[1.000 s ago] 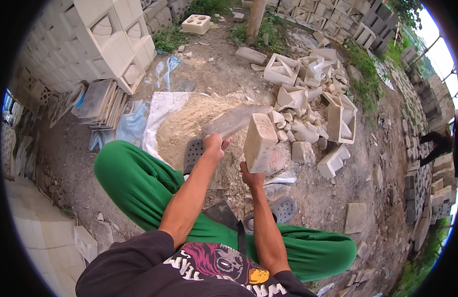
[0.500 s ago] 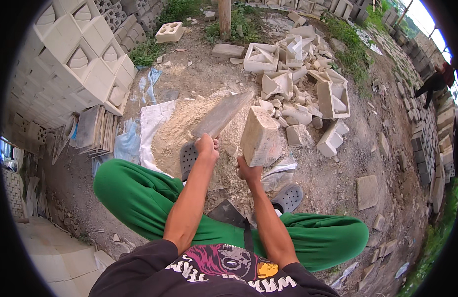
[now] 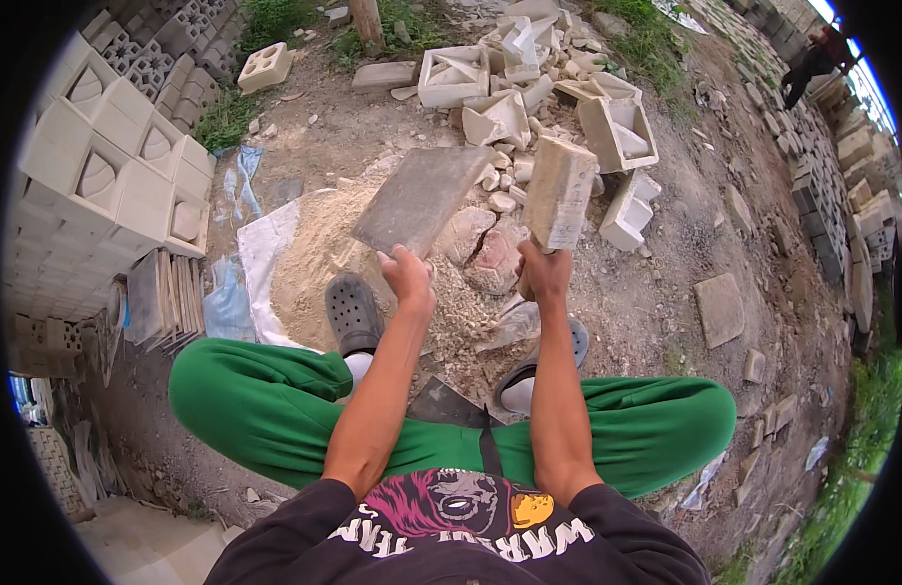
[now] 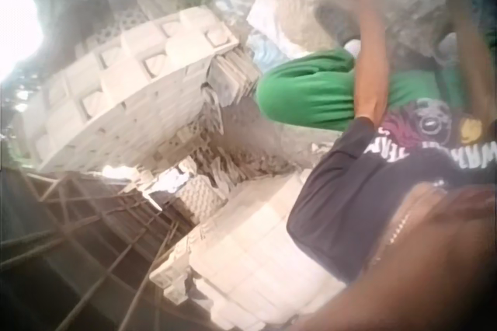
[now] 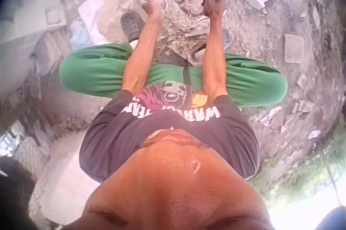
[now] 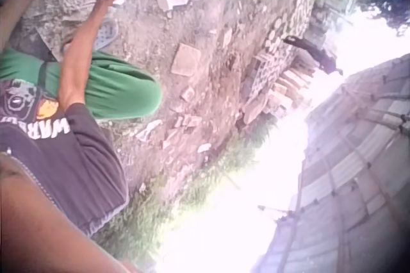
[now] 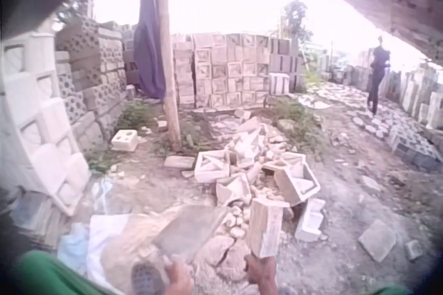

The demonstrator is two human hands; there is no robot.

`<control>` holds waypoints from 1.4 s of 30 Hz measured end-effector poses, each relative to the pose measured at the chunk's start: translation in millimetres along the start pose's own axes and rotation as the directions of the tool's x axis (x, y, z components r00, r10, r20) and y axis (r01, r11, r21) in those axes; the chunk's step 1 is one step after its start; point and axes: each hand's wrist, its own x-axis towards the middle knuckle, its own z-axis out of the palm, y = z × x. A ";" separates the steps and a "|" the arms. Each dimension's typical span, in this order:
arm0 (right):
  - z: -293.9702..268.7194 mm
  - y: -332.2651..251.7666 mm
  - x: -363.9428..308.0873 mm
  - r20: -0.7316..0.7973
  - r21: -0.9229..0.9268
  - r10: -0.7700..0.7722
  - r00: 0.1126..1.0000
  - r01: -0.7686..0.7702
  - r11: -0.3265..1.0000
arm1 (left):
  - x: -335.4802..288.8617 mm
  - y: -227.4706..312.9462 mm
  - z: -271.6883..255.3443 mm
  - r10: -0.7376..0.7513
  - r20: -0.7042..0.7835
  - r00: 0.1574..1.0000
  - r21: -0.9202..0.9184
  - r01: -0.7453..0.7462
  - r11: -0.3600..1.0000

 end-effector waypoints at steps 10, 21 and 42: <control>-42.5 42.8 4.5 -0.158 0.107 0.191 0.969 -0.176 0.979 | -24.0 -117.2 -15.1 -0.037 0.366 0.930 0.494 -0.161 0.855; -23.1 86.7 -6.2 -0.085 0.026 0.324 0.942 -0.323 0.946 | 6.3 -150.1 -86.6 -0.121 0.397 0.910 0.897 -0.357 0.263; -2.9 121.3 -21.4 -0.018 -0.361 0.498 0.867 -0.470 0.806 | 85.7 -75.6 -48.4 0.167 0.906 0.389 0.389 -0.921 0.036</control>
